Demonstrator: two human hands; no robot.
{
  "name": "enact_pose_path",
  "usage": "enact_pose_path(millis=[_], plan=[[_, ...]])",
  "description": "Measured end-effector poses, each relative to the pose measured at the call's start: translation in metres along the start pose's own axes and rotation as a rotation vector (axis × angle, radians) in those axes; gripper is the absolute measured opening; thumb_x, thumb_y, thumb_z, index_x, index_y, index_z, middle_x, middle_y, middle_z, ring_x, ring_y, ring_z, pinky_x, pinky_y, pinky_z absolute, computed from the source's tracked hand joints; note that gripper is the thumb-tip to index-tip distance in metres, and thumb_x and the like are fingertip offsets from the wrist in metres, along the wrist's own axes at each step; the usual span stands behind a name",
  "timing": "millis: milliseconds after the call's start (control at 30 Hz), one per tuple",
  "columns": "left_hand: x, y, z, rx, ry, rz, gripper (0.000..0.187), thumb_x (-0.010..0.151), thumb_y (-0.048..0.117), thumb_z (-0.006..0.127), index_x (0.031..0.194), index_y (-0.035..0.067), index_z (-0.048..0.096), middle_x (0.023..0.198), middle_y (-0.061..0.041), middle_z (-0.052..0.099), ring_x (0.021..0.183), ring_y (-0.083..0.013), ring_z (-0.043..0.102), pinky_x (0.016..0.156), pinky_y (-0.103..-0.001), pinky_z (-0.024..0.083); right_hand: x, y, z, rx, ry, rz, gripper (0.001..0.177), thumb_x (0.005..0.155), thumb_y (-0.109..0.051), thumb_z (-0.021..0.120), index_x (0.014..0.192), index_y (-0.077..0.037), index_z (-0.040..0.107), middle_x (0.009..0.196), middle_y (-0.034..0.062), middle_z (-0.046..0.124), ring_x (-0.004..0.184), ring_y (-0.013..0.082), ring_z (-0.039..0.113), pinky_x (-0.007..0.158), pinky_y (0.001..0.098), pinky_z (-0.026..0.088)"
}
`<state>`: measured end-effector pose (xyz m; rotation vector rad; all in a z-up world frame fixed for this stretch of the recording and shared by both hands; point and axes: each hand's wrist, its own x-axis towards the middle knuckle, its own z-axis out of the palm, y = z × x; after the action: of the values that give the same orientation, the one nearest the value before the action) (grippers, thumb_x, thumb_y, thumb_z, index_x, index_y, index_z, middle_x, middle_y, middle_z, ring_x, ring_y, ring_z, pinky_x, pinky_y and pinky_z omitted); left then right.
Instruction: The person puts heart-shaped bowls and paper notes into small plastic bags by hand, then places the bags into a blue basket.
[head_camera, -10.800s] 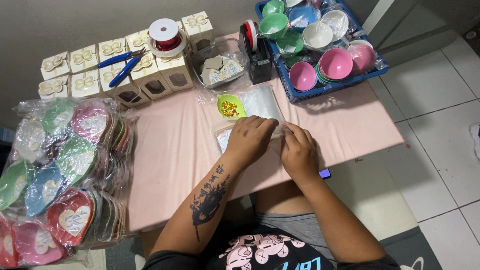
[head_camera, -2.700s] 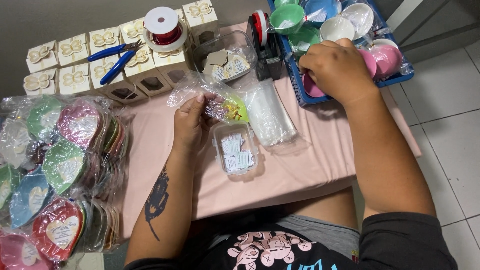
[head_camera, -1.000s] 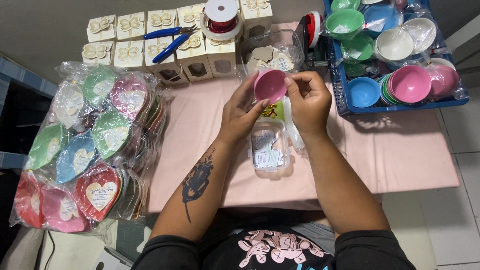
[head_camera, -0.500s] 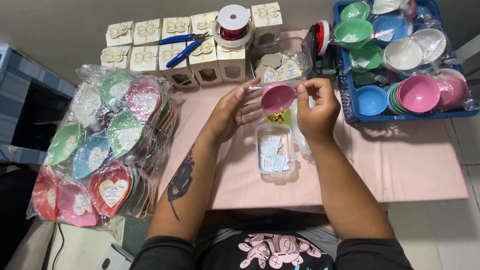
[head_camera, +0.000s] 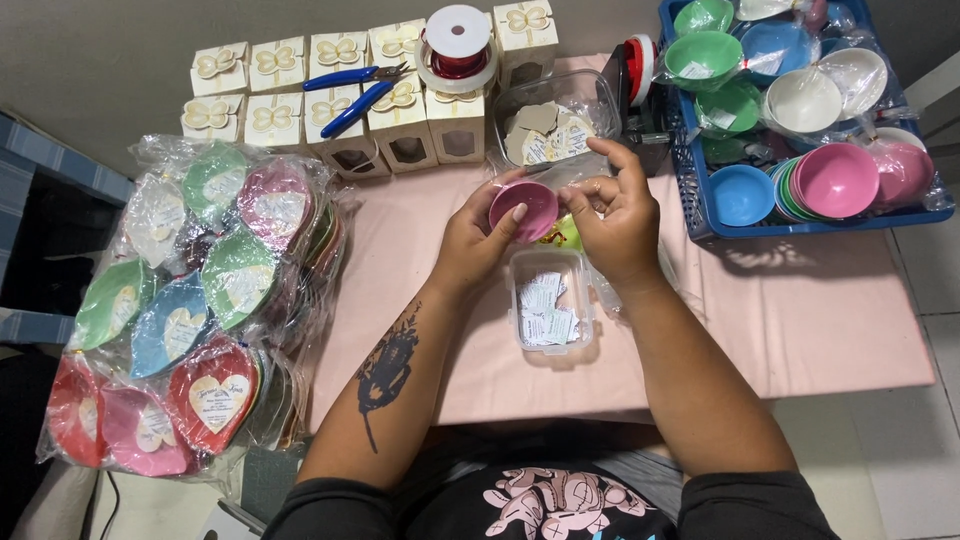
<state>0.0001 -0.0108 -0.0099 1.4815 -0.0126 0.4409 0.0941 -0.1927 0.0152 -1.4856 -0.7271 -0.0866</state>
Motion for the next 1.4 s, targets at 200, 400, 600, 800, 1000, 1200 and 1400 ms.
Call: enact_pose_path(millis=[200, 400, 600, 800, 1000, 1200, 1400], plan=[[0.001, 0.018, 0.002, -0.121, 0.058, -0.157, 0.041, 0.103, 0.031, 0.072, 0.141, 0.015, 0.065, 0.126, -0.019, 0.073, 0.117, -0.0375, 0.071, 0.105, -0.051, 0.059, 0.003, -0.029, 0.008, -0.007, -0.149, -0.082, 0.056, 0.105, 0.000, 0.065, 0.156, -0.001, 0.042, 0.107, 0.0228, 0.078, 0.097, 0.0276, 0.078, 0.095, 0.0414, 0.062], [0.012, -0.025, -0.013, -0.600, 0.310, -0.181, 0.045, 0.099, 0.038, 0.074, 0.124, 0.006, 0.054, 0.110, -0.015, 0.071, 0.096, -0.0292, 0.077, 0.092, -0.046, 0.067, 0.008, -0.032, -0.009, -0.339, -0.086, -0.380, 0.039, 0.097, -0.023, 0.083, 0.125, 0.001, 0.072, 0.102, 0.0120, 0.073, 0.085, 0.0286, 0.072, 0.075, 0.0383, 0.061], [0.014, -0.041, -0.017, -0.503, 0.228, -0.184, 0.049, 0.103, 0.051, 0.064, 0.130, 0.010, 0.061, 0.118, -0.019, 0.072, 0.110, -0.0359, 0.074, 0.099, -0.051, 0.064, 0.008, -0.087, -0.005, -0.276, -0.573, -0.075, 0.013, 0.091, -0.005, 0.078, 0.103, -0.009, 0.082, 0.079, 0.0116, 0.080, 0.066, 0.0275, 0.074, 0.064, 0.0368, 0.059], [0.015, -0.043, -0.013, -0.357, 0.202, -0.159, 0.048, 0.110, 0.051, 0.051, 0.133, 0.013, 0.067, 0.129, -0.016, 0.072, 0.122, -0.0303, 0.069, 0.112, -0.050, 0.054, 0.005, -0.114, -0.006, -0.761, -0.932, 0.223, 0.019, 0.085, -0.012, 0.076, 0.103, -0.010, 0.081, 0.093, 0.0169, 0.084, 0.080, 0.0454, 0.076, 0.074, 0.0549, 0.059], [0.018, -0.055, -0.014, -0.449, 0.215, -0.193, 0.047, 0.107, 0.051, 0.056, 0.133, 0.014, 0.067, 0.122, -0.013, 0.073, 0.116, -0.0282, 0.072, 0.107, -0.047, 0.059, -0.014, -0.109, 0.011, -1.122, -1.095, 0.234, 0.022, 0.087, -0.031, 0.080, 0.106, -0.022, 0.074, 0.097, 0.0014, 0.081, 0.089, 0.0323, 0.079, 0.082, 0.0443, 0.062], [0.013, -0.040, -0.013, -0.366, 0.202, -0.178, 0.044, 0.107, 0.051, 0.056, 0.128, 0.015, 0.070, 0.124, -0.010, 0.073, 0.118, -0.0233, 0.068, 0.111, -0.046, 0.054, -0.021, -0.103, 0.012, -1.090, -1.097, 0.208, 0.024, 0.085, -0.025, 0.082, 0.107, -0.019, 0.073, 0.098, 0.0031, 0.079, 0.092, 0.0339, 0.078, 0.084, 0.0473, 0.062], [0.013, -0.042, -0.012, -0.379, 0.178, -0.180, 0.046, 0.105, 0.054, 0.059, 0.127, 0.015, 0.071, 0.117, -0.007, 0.075, 0.114, -0.0232, 0.070, 0.111, -0.045, 0.052, -0.024, -0.070, 0.003, -0.888, -1.065, 0.273, 0.016, 0.082, -0.018, 0.082, 0.098, -0.015, 0.080, 0.092, 0.0065, 0.082, 0.092, 0.0352, 0.079, 0.086, 0.0447, 0.061]])
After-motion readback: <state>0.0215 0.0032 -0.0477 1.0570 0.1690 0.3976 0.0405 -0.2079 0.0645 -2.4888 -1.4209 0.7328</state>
